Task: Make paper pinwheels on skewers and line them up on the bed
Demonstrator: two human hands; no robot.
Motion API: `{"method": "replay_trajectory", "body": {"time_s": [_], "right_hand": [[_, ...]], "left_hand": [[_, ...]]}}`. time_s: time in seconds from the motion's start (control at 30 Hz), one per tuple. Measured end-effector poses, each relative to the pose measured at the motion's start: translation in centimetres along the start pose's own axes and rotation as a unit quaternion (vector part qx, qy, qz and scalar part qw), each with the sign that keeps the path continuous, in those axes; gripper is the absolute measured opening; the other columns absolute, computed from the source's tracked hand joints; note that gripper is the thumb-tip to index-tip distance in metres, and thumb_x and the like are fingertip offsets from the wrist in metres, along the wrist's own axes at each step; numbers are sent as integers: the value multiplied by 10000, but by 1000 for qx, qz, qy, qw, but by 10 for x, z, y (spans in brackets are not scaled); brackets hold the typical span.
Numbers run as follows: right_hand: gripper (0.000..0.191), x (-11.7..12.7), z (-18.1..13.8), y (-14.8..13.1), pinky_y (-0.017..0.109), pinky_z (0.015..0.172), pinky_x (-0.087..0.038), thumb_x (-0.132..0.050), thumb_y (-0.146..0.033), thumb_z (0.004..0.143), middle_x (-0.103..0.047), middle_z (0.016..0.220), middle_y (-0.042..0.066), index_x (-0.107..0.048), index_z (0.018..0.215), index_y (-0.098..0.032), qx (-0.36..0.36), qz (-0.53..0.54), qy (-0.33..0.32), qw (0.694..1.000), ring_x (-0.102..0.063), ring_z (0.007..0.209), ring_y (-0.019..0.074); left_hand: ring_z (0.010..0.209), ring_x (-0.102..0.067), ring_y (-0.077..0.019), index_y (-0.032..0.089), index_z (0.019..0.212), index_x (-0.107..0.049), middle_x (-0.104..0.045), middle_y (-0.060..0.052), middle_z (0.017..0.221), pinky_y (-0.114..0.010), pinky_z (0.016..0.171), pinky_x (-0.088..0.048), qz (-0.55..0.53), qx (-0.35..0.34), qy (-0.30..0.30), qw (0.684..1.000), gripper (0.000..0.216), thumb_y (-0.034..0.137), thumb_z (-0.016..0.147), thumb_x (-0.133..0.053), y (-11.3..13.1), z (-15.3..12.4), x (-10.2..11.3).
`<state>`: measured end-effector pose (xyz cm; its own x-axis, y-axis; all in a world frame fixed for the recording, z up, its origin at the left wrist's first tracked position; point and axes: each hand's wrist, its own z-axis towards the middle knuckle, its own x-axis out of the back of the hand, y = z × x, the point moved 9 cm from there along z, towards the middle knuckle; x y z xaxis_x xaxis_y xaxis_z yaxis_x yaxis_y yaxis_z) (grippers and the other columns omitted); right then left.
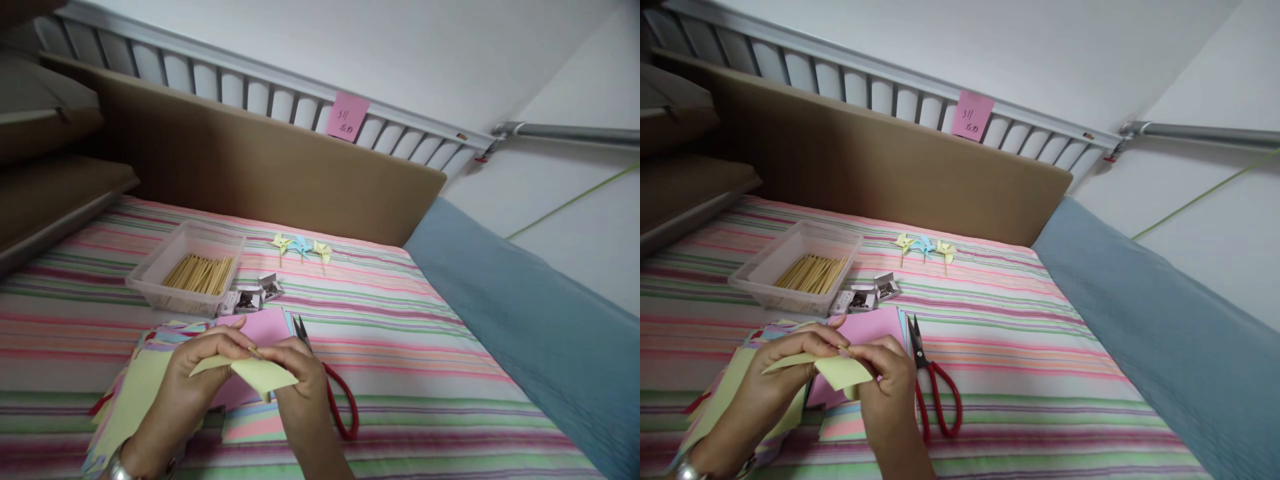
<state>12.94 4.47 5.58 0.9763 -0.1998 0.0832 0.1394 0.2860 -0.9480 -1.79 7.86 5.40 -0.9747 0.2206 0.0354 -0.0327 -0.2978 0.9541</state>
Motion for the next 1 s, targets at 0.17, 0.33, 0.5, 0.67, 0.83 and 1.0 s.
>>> {"method": "replay_trajectory", "body": {"time_s": [0.17,0.33,0.5,0.67,0.83,1.0], "right_hand": [[328,-1,-3,2,221,580,-455,-564,-44,670,-627,727,12,-766,821,-254,4,7,-2,1000,-604,663,142],[354,-2,-4,3,230,591,-471,-543,-19,659,-626,730,15,-763,820,-244,9,7,-1,1000,-604,669,146],[402,-2,-3,5,239,609,-485,-506,-1,636,-619,737,16,-760,832,-244,10,8,2,1000,-602,674,148],[380,-2,-4,6,245,608,-489,-525,-15,648,-615,736,18,-761,834,-247,7,13,1,1000,-604,681,153],[360,-3,-7,8,253,624,-492,-546,-22,663,-616,746,20,-760,846,-247,6,18,0,1000,-610,699,159],[348,-3,-6,8,239,625,-486,-542,-28,671,-622,752,20,-761,838,-240,-5,4,0,1000,-611,694,149]], "left_hand": [[845,-652,-194,241,668,-715,-724,-16,796,-415,1072,-305,-3,2,-2,1000,149,130,731,-638,0,0,0],[827,-655,-202,235,659,-713,-725,-21,779,-436,1065,-318,0,-7,4,1000,127,148,728,-652,1,0,1],[813,-659,-219,230,651,-714,-728,-37,778,-449,1029,-370,11,-4,18,1000,95,174,712,-666,2,0,3],[788,-660,-202,236,654,-716,-724,-26,764,-435,1041,-354,6,-11,9,1000,109,166,716,-661,3,1,1],[777,-656,-202,232,646,-712,-723,-27,759,-423,1023,-369,10,-10,17,1000,88,193,716,-674,2,1,3],[797,-660,-199,242,642,-713,-728,-20,763,-369,982,-410,3,-4,15,1000,93,194,711,-674,1,1,3]]}}
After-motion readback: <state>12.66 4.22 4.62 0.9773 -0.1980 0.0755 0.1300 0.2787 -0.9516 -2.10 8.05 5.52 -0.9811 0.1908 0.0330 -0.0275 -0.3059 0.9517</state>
